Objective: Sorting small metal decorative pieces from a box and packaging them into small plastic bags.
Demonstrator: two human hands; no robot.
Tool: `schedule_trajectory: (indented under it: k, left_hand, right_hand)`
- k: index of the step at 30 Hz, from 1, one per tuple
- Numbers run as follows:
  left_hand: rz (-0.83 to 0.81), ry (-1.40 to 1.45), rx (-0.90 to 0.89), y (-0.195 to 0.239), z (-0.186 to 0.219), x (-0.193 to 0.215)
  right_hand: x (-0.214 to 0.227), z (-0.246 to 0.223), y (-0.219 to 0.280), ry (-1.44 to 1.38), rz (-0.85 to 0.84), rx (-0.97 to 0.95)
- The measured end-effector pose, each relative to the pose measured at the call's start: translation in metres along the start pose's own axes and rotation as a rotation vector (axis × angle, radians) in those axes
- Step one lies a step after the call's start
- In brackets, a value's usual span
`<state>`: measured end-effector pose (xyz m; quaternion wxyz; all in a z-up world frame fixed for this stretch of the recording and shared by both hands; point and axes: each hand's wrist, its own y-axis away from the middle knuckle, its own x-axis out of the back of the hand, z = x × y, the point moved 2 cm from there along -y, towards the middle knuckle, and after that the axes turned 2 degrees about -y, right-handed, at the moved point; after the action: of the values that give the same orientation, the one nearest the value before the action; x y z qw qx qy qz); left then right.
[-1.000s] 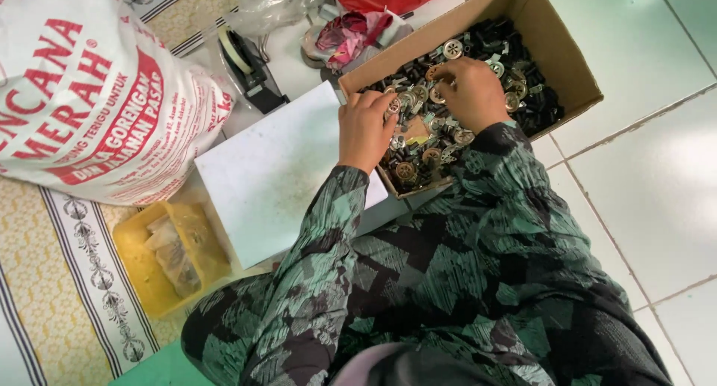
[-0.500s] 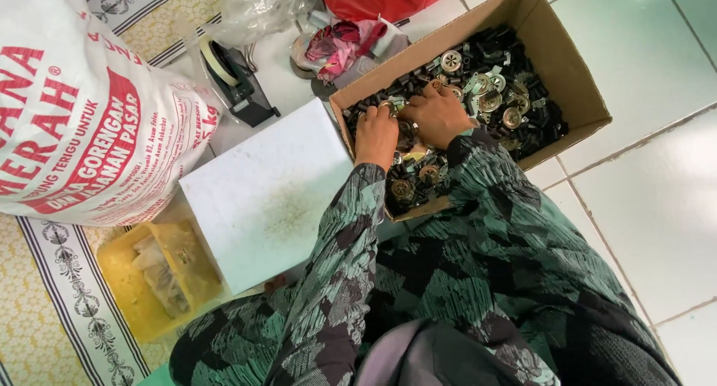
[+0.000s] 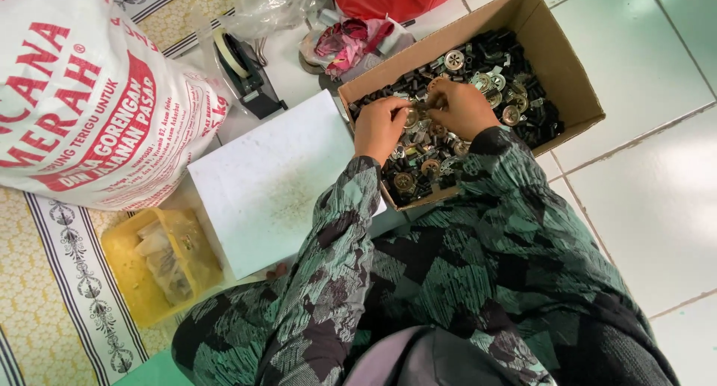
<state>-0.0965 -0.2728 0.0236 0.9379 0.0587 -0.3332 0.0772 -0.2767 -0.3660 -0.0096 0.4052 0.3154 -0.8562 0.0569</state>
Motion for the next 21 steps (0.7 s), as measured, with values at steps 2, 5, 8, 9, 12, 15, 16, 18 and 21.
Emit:
schedule_trajectory:
  k: [2, 5, 8, 9, 12, 15, 16, 18, 21]
  left_hand:
    - [0.007, 0.113, 0.036, 0.002, -0.007, -0.003]
    - [0.040, 0.297, 0.080, 0.002, -0.018, -0.007]
    - [0.089, 0.415, 0.074, 0.012, -0.016, -0.001]
    - [0.104, 0.465, 0.065, 0.017, -0.013, 0.002]
    - [0.154, 0.522, 0.029, 0.019, -0.008, 0.008]
    - [0.179, 0.539, 0.014, 0.024, -0.004, 0.009]
    - [0.186, 0.543, 0.012, 0.027, -0.001, 0.010]
    - [0.195, 0.582, -0.002, 0.033, 0.003, 0.011]
    - [0.179, 0.603, 0.029, 0.037, 0.003, 0.007]
  right_hand:
    - [0.009, -0.011, 0.011, -0.078, 0.024, 0.007]
    - [0.017, -0.013, 0.020, -0.188, 0.058, 0.020]
    - [0.023, -0.020, 0.031, -0.253, 0.086, 0.024]
    - [0.025, -0.024, 0.036, -0.289, 0.099, 0.013]
    - [0.033, -0.042, 0.050, -0.379, 0.154, 0.034]
    - [0.035, -0.048, 0.060, -0.432, 0.187, 0.014]
    - [0.035, -0.048, 0.059, -0.427, 0.185, 0.019]
    - [0.033, -0.048, 0.058, -0.469, 0.207, 0.016]
    - [0.036, -0.062, 0.066, -0.489, 0.218, 0.038]
